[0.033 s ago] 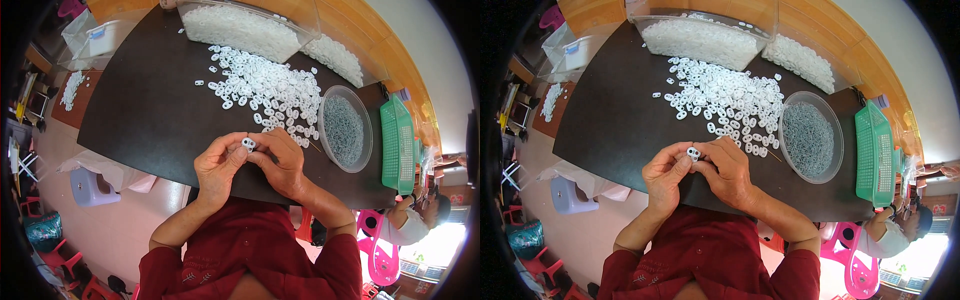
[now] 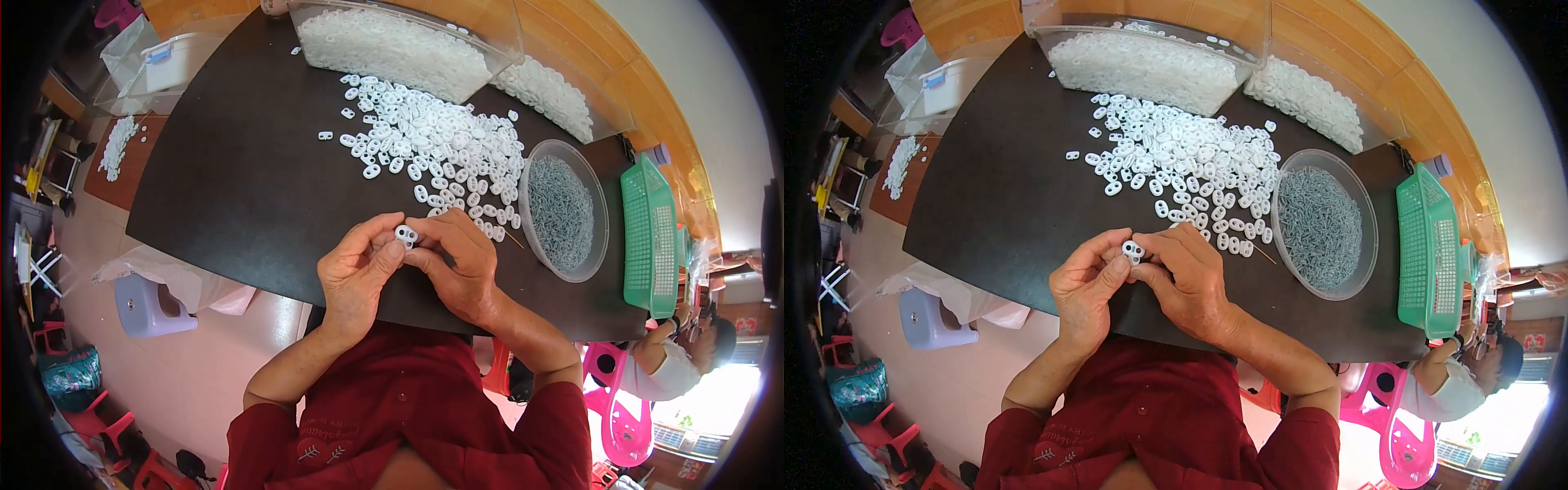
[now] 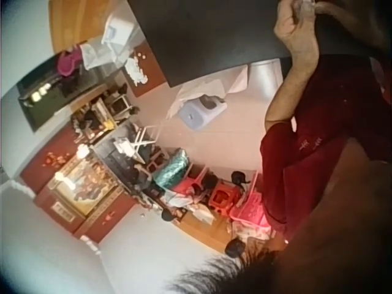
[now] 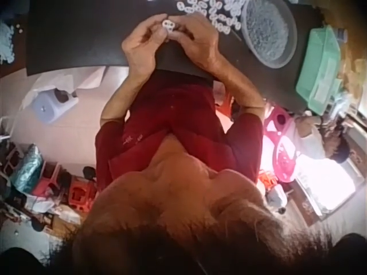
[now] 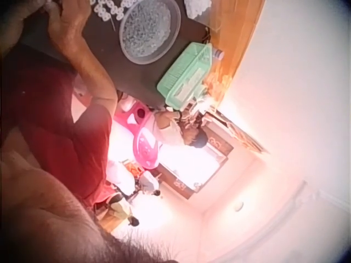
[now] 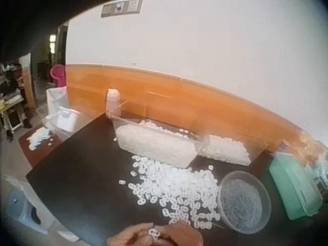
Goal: Manually assembling small white plastic components by inserting tiny metal springs into them.
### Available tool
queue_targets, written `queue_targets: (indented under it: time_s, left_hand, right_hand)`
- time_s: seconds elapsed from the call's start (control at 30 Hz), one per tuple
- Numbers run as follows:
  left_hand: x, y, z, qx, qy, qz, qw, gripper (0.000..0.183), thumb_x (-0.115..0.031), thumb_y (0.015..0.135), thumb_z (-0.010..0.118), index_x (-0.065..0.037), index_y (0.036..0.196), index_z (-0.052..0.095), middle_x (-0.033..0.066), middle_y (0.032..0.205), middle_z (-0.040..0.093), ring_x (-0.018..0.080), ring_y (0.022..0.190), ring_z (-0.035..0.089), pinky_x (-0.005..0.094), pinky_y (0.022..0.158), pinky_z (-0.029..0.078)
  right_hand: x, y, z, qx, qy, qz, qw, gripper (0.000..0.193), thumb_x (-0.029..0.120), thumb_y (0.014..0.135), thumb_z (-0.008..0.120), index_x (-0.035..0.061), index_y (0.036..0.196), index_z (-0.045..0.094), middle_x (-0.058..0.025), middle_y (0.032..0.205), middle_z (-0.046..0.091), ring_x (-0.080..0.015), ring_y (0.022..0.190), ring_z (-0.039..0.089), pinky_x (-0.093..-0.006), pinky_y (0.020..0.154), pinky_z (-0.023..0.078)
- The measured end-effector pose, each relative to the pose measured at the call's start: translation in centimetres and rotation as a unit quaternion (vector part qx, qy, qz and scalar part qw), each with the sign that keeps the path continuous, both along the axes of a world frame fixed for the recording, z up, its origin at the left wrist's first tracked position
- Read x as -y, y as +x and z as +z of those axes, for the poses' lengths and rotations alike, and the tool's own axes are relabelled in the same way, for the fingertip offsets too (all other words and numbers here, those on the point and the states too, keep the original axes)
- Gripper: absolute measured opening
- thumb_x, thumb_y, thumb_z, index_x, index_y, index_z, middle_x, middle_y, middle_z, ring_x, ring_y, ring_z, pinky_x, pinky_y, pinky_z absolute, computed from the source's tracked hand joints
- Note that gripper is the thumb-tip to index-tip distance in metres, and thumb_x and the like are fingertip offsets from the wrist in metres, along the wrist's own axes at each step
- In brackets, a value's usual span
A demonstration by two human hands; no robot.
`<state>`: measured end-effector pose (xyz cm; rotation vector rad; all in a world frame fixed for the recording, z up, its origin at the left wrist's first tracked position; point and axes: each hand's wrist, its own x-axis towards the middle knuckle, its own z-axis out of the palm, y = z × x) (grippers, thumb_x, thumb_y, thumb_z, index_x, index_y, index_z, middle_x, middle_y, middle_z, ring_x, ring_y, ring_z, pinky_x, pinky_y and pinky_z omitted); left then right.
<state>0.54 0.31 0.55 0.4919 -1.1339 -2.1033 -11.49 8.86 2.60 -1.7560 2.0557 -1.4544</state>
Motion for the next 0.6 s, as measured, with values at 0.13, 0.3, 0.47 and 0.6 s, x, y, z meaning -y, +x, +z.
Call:
queue_targets:
  time_s: [0.13,0.3,0.47,0.6]
  left_hand:
    - [0.0,0.2,-0.3,0.001,-0.056,0.004,0.998,0.023,-0.003,0.088,0.059,0.002,0.111,0.062,0.0027,0.091,0.058,0.0085,0.082,0.053,0.0209,0.074,0.046]
    - [-0.3,0.1,-0.7,0.014,-0.122,0.037,0.992,0.023,-0.003,0.088,0.058,0.002,0.110,0.063,0.0020,0.091,0.057,0.0079,0.084,0.051,0.0203,0.076,0.043]
    - [-0.8,-0.2,-1.0,0.023,-0.169,0.098,0.980,0.021,-0.007,0.089,0.059,0.002,0.108,0.063,0.0013,0.089,0.056,0.0074,0.082,0.050,0.0203,0.074,0.042]
    - [-1.3,-0.4,-1.0,0.005,-0.147,0.114,0.983,0.019,-0.009,0.090,0.059,0.002,0.105,0.063,0.0009,0.088,0.056,0.0068,0.079,0.049,0.0200,0.073,0.041]
  right_hand:
    - [-0.1,0.0,0.2,-0.001,-0.022,0.013,1.000,0.033,-0.003,0.069,0.072,-0.0008,0.101,0.063,-0.0079,0.080,0.061,-0.0149,0.066,0.055,-0.0249,0.057,0.044]
    - [0.1,0.2,0.2,-0.008,-0.047,0.015,0.999,0.033,-0.003,0.069,0.072,-0.0016,0.101,0.063,-0.0081,0.076,0.061,-0.0158,0.064,0.054,-0.0258,0.056,0.043]
    - [0.3,0.4,0.2,-0.009,-0.076,0.012,0.997,0.033,-0.002,0.069,0.072,-0.0030,0.100,0.063,-0.0080,0.074,0.061,-0.0170,0.063,0.053,-0.0266,0.056,0.042]
    - [0.4,0.5,-0.1,-0.018,-0.077,0.008,0.997,0.032,-0.002,0.068,0.072,-0.0037,0.099,0.064,-0.0078,0.072,0.060,-0.0175,0.062,0.053,-0.0270,0.055,0.042]
